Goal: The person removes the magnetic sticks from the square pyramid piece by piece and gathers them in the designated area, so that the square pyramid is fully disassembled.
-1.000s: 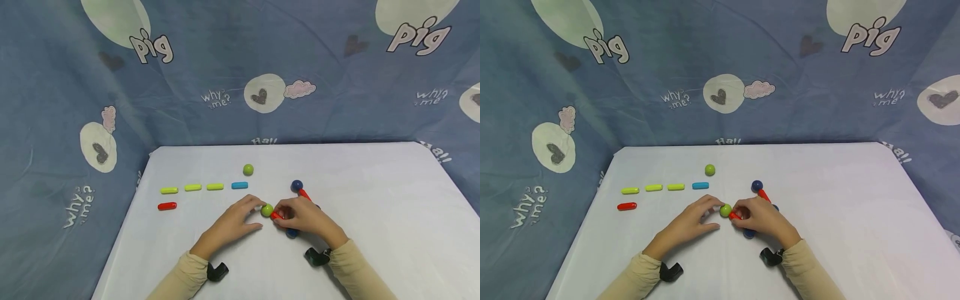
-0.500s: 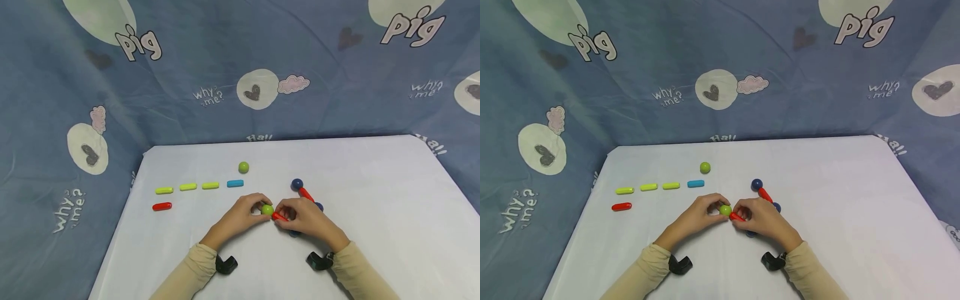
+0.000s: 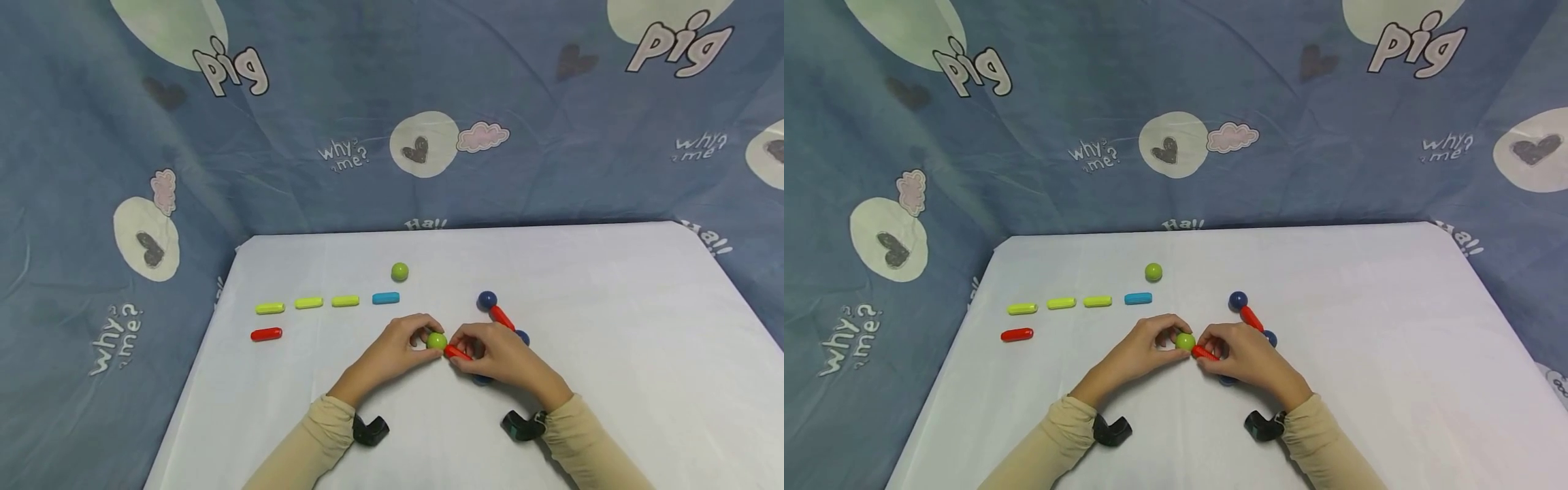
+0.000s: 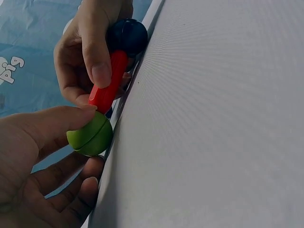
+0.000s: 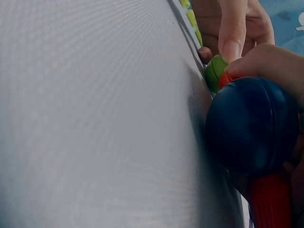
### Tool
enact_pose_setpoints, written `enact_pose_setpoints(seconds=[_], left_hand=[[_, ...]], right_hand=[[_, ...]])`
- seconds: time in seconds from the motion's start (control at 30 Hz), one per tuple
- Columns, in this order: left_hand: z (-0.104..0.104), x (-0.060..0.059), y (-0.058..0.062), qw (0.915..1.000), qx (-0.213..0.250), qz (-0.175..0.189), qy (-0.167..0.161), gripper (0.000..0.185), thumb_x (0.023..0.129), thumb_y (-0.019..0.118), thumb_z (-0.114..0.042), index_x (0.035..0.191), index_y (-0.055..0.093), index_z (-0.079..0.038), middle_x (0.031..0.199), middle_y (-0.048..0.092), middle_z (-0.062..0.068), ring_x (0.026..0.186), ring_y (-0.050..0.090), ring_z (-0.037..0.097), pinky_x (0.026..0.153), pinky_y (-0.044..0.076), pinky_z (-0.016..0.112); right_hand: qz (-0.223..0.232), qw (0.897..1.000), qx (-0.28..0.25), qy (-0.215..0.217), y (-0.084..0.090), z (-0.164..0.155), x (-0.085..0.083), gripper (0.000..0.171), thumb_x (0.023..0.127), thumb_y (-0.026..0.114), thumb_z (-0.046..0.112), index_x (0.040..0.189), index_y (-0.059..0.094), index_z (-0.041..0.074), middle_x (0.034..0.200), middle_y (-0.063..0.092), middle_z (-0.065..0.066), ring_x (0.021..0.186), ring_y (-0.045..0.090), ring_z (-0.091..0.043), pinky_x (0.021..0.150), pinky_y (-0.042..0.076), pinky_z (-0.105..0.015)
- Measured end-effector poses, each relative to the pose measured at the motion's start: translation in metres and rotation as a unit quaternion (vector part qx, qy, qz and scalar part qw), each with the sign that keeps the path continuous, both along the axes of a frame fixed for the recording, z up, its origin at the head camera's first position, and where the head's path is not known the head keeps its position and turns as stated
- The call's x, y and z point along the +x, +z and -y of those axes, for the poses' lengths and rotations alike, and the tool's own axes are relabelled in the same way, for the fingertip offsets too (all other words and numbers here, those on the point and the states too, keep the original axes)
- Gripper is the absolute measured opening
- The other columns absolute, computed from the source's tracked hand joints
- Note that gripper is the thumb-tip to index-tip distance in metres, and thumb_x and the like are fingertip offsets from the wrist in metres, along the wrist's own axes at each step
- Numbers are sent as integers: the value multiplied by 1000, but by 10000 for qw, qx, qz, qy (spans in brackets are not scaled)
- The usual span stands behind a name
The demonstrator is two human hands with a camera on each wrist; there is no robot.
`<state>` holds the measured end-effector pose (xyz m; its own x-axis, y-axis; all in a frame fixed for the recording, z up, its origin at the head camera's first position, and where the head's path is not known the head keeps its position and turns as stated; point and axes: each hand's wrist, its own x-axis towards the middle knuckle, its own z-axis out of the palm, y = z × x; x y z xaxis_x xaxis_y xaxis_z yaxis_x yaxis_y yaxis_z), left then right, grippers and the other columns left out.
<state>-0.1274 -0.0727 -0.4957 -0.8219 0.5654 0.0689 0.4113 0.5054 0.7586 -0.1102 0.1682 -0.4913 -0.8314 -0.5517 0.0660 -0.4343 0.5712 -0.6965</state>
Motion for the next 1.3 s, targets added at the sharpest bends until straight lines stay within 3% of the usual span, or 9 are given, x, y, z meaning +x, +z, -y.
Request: enact_pose_setpoints(seconds=[0.43,0.67,0.83,1.1,1.3], left_hand=[[2,-2,3,9999,37,127,40,26,88,83,-19,112,71,-18,93,70,-5,78,59,10,68,48,20],[14,-10,2,9961,256,558,640,28,88,83,-18,114,72,-17,88,67,-3,72,56,6,66,48,21],[16,-12,4,9952,239,671,678,33,87,84,-22,118,73,-15,93,70,-2,76,58,7,69,49,20],[15,-11,2,9952,246,575,756,37,84,87,-20,118,76,-13,93,70,-3,75,59,5,69,51,19],[11,-9,5,9950,-76,-273,962,35,83,88,-27,114,77,-15,90,69,-7,79,57,10,70,48,22]], right_hand=[[-55,9999,87,3,2,-1,-1,15,87,82,25,97,72,21,76,62,16,68,55,1,63,50,-19],[41,9994,241,-232,3,-8,0,15,85,83,23,94,71,22,75,59,15,70,54,-1,64,49,-19],[95,9993,266,-265,4,-10,-1,16,86,83,24,95,71,22,77,61,15,72,56,-2,65,50,-19],[69,9995,226,-228,2,-10,-2,15,86,83,23,95,71,22,77,61,15,71,55,-1,65,49,-19],[65,9997,193,-159,1,-10,-2,15,86,83,23,95,71,22,77,60,15,72,55,-1,65,50,-19]])
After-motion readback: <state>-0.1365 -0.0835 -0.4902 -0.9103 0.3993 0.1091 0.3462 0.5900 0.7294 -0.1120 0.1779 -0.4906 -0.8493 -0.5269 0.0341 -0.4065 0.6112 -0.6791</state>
